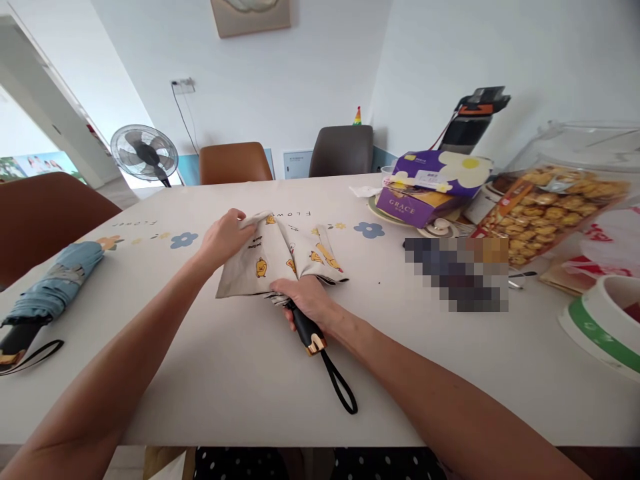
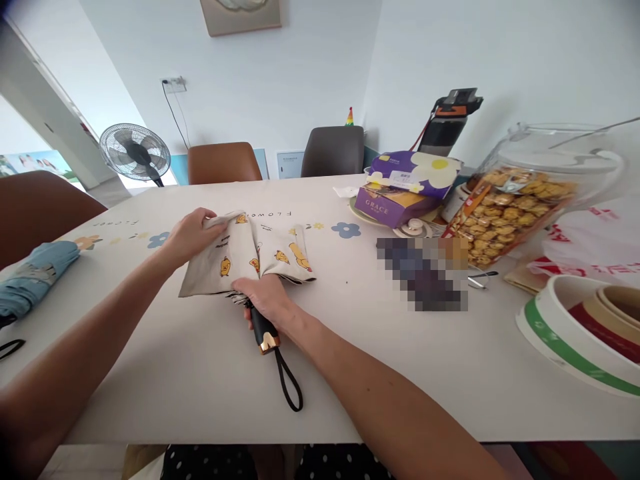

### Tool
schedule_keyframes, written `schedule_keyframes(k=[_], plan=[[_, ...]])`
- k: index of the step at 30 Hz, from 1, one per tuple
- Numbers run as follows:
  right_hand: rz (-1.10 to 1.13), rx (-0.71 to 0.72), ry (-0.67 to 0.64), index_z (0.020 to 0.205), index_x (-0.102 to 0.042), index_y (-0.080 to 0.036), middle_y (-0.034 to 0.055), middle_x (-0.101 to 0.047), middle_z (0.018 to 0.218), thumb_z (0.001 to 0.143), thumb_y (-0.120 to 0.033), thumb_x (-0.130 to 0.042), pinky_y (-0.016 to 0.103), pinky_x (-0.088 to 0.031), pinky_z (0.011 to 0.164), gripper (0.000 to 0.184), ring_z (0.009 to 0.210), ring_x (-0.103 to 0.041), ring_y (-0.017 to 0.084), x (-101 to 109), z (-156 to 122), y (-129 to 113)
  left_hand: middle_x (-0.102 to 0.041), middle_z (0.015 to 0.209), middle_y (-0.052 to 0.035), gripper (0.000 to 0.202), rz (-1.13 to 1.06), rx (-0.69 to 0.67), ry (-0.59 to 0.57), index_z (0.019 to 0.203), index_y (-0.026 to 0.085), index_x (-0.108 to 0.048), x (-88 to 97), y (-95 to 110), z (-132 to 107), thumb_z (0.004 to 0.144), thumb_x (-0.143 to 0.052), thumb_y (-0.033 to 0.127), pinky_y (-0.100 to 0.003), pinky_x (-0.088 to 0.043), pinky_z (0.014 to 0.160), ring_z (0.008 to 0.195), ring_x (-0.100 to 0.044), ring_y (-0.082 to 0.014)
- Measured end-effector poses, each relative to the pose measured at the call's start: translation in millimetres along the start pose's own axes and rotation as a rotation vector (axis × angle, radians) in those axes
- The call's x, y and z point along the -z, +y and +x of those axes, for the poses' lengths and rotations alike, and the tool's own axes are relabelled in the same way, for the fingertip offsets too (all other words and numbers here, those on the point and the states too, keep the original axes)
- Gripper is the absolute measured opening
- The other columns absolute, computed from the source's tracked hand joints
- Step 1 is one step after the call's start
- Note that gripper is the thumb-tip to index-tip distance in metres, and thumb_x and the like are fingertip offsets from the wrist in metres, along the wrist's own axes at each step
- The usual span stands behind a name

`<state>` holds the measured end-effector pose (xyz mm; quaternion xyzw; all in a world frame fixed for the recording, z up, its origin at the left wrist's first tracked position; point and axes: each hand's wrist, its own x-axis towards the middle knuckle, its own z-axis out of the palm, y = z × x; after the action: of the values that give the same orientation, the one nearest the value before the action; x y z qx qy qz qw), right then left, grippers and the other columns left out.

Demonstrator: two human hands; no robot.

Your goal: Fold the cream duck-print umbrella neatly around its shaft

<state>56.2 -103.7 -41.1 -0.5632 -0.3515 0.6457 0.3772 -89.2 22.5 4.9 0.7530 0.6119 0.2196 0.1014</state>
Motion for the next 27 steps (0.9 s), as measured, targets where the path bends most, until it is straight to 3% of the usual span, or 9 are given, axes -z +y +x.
schedule_keyframes(k=[5, 13, 18, 21, 24, 27], plan=[[-0.105, 0.044, -0.007, 0.061, -0.044, -0.018, -0.0014, -0.047, 0.04, 0.07, -0.035, -0.06, 0.022, -0.039, 0.029, 0.025, 0.032, -0.042, 0.01, -0.1, 5.2, 9.0, -0.066, 0.086, -0.0013, 0.03, -0.089, -0.03, 0.032, 0.087, 0.025, -0.063, 0.4, -6.1, 4.0, 0.074, -0.051, 0.05, -0.028, -0.037, 0.058, 0.078, -0.058, -0.0212], [-0.245, 0.043, -0.029, 0.059, -0.044, -0.018, -0.0001, -0.049, 0.041, 0.07, -0.037, -0.059, 0.023, -0.04, 0.028, 0.027, 0.032, -0.044, 0.011, -0.8, 6.7, 14.5, -0.063, 0.096, -0.006, 0.032, 0.118, -0.103, 0.141, 0.083, 0.024, -0.059, -3.8, -5.8, 2.5, 0.082, -0.038, 0.048, -0.031, -0.038, 0.066, 0.084, -0.057, -0.0226], [-0.276, 0.06, -0.058, 0.062, -0.046, -0.018, 0.0001, -0.05, 0.043, 0.068, -0.035, -0.061, 0.023, -0.038, 0.027, 0.024, 0.033, -0.046, 0.012, -0.7, 4.9, 16.2, -0.063, 0.079, -0.0072, 0.031, 0.168, -0.068, 0.125, 0.078, 0.022, -0.055, -6.7, -14.6, 9.3, 0.083, -0.036, 0.046, -0.031, -0.037, 0.063, 0.075, -0.057, -0.0236], [-0.238, 0.061, -0.059, 0.064, -0.047, -0.018, -0.0011, -0.049, 0.044, 0.067, -0.035, -0.063, 0.022, -0.039, 0.027, 0.025, 0.034, -0.046, 0.011, -0.3, 3.7, 13.7, -0.057, 0.063, -0.0038, 0.03, -0.108, 0.034, 0.104, 0.065, 0.021, -0.051, -10.4, -26.2, 18.1, 0.078, -0.044, 0.047, -0.029, -0.036, 0.055, 0.061, -0.053, -0.0192], [-0.158, 0.037, -0.05, 0.064, -0.046, -0.017, -0.0029, -0.047, 0.043, 0.067, -0.035, -0.065, 0.021, -0.04, 0.028, 0.026, 0.034, -0.045, 0.01, -0.1, 1.9, 8.7, -0.051, 0.054, -0.0001, 0.03, -0.504, 0.213, -0.014, 0.062, 0.019, -0.051, -12.5, -34.4, 23.1, 0.07, -0.055, 0.048, -0.026, -0.035, 0.047, 0.049, -0.046, -0.0137], [-0.113, 0.019, -0.054, 0.064, -0.045, -0.017, -0.0036, -0.045, 0.042, 0.068, -0.033, -0.065, 0.019, -0.039, 0.028, 0.026, 0.034, -0.045, 0.009, 0.3, 0.5, 4.9, -0.049, 0.053, 0.0015, 0.031, -0.645, 0.288, -0.073, 0.063, 0.018, -0.052, -11.8, -36.6, 22.9, 0.064, -0.062, 0.047, -0.025, -0.036, 0.045, 0.047, -0.043, -0.0116]])
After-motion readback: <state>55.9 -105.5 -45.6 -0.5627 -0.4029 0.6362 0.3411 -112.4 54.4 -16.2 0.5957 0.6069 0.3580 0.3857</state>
